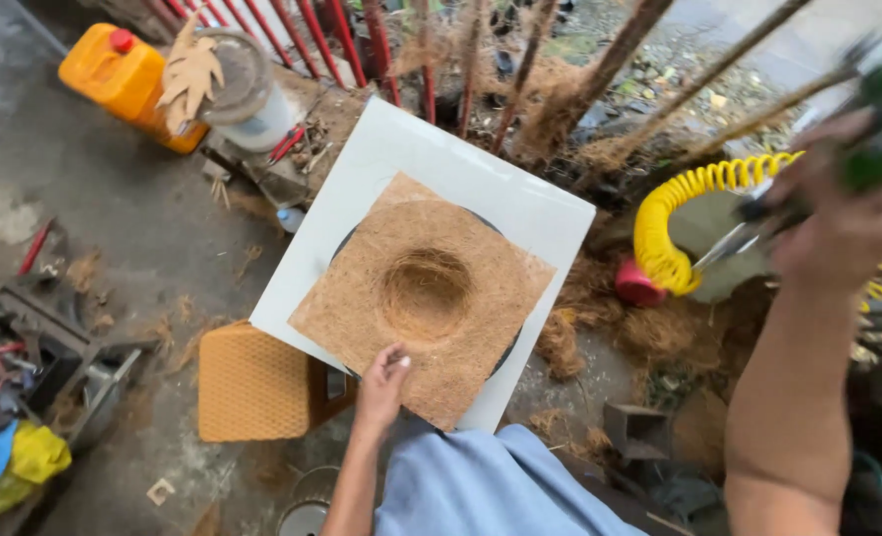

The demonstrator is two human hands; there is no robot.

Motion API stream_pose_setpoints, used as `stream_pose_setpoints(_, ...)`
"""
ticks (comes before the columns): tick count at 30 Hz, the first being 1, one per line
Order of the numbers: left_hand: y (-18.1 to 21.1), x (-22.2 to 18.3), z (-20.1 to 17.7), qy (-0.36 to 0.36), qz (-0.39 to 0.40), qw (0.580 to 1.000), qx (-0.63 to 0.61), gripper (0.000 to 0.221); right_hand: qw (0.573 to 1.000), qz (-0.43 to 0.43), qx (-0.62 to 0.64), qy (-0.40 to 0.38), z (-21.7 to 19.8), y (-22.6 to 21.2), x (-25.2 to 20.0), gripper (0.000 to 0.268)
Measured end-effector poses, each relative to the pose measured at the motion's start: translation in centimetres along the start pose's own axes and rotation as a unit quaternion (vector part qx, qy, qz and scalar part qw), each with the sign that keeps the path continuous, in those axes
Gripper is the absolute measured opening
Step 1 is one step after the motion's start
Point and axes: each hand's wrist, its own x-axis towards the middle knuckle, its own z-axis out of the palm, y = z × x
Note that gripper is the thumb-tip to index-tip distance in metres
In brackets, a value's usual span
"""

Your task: The person applies a spray adhesive to a fibrous hat mold, uses a heat gun to dry it, and then manually presses and shapes the fibers.

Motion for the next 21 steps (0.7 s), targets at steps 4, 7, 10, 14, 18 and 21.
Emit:
stream_pose_setpoints(4, -0.4, 2.0, -2.4, 0.009, 0.036, 0.996, 0.079, 0.051, 0.997, 0.072, 0.01, -0.037, 1.6, 2.2, -17.3, 0.043)
stream_pose_setpoints(7, -1.7, 2.6, -3.0, -0.007, 0.101, 0.994, 0.051, 0.049, 0.975, 0.114, -0.155, -0.108, 1.6, 6.0, -25.4, 0.025)
stream_pose_setpoints(10, -1.7, 2.2, -3.6, 0.042, 0.118, 0.986, 0.107, 0.05, 0.97, 0.034, -0.13, -0.204, 1.9, 8.6, -30.7, 0.028)
stream_pose_setpoints(14, -7.5, 6.6, -5.7, 0.222, 0.336, 0.898, 0.176, 0.055, 0.943, 0.125, -0.254, -0.177, 3.1, 10.0, -37.1, 0.013)
stream_pose_setpoints(18, -10.2, 10.6, -8.9, 0.33, 0.323, 0.88, 0.117, 0.075, 0.96, 0.124, -0.18, -0.174, 2.3, 14.1, -41.0, 0.016)
stream_pose_setpoints(21, -11.1, 12.8, -9.8, 0.318, 0.212, 0.924, 0.011, 0.089, 0.965, 0.13, -0.139, -0.18, 3.7, 12.6, -43.2, 0.03)
